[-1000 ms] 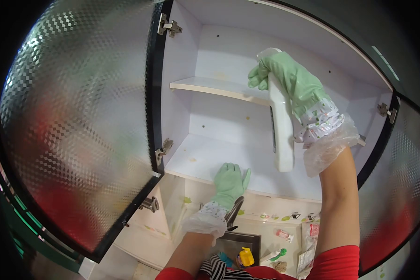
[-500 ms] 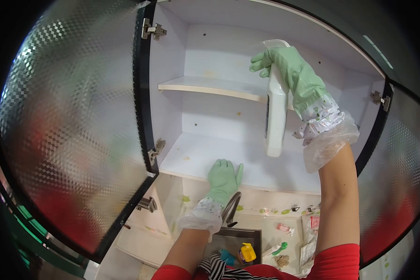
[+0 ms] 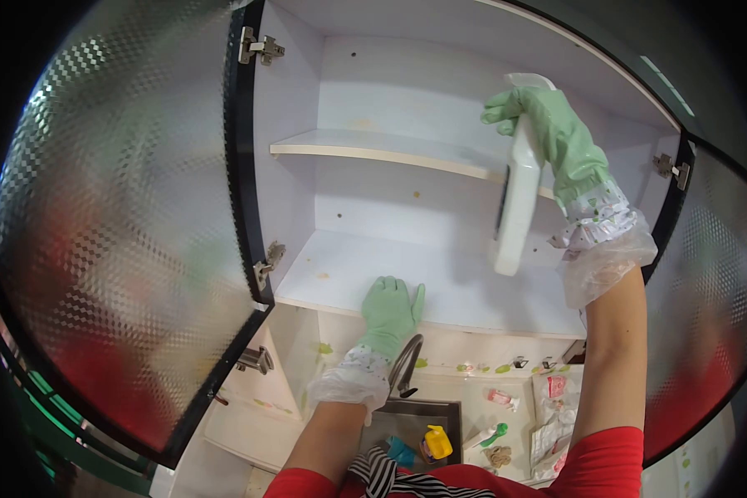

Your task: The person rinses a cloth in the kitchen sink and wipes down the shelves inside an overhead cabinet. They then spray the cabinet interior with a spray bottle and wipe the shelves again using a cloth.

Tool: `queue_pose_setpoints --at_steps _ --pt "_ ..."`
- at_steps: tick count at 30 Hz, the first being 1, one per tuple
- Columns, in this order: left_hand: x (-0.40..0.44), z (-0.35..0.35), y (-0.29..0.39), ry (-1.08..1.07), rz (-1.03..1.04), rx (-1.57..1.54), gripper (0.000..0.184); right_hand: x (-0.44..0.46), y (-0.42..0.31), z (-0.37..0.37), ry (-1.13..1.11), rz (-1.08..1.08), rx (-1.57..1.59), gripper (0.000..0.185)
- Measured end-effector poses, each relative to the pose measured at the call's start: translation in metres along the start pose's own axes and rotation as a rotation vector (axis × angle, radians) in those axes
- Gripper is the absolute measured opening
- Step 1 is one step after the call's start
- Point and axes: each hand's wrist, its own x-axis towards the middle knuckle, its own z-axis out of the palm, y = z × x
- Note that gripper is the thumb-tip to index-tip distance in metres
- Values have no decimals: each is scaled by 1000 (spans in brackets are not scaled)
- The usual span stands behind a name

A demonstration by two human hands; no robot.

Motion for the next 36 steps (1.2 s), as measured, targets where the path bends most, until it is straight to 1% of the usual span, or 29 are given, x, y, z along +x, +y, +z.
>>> queue_pose_setpoints --at_steps 1,2,4,5,6,10,12,13,15,18,22,24,28,31,34,35,36 --pt "0 0 0 4 4 17 39 -1 2 -9 45 10 -30 64" --pt "0 2 -1 -7 -6 11 42 -3 4 -20 91 19 -61 63" --pt "-1 6 -2 -36 -23 -1 48 -13 5 -48 99 17 -100 56" --pt "-2 7 -2 -38 -19 -2 48 -18 6 -63 107 19 -122 53" --pt "-1 7 -3 -39 -11 -5 48 -23 9 -77 169 -16 -240 44" --pt "1 6 -5 -92 37 6 46 -58 6 -138 167 80 -335 40" --pt "0 8 -5 -41 56 -9 44 -74 5 -170 118 143 -340 38" --pt "-1 9 -5 -15 63 -15 43 -81 6 -176 159 123 -315 39" --pt "0 6 -5 -21 64 -24 42 -96 6 -177 238 80 -263 40" --pt "-1 7 -3 -14 60 -34 41 -107 2 -174 273 43 -306 42" --pt "-1 9 -4 18 65 -50 40 -90 18 -193 160 -91 -182 52" --pt "0 8 -3 -3 57 -34 40 -88 20 -180 120 -151 -120 59" --pt "-1 11 -4 -46 36 7 43 -82 17 -156 108 -79 -24 74" --pt "-3 26 -12 -54 61 77 50 -80 19 -150 116 -62 -13 75" --pt "11 0 -1 -339 -8 71 55 -94 22 -146 70 -93 2 78" --pt "15 -4 1 -384 -6 82 55 -103 23 -144 54 -106 -73 75" --pt "18 -6 2 -429 -2 90 55 -114 23 -144 38 -42 -76 73"
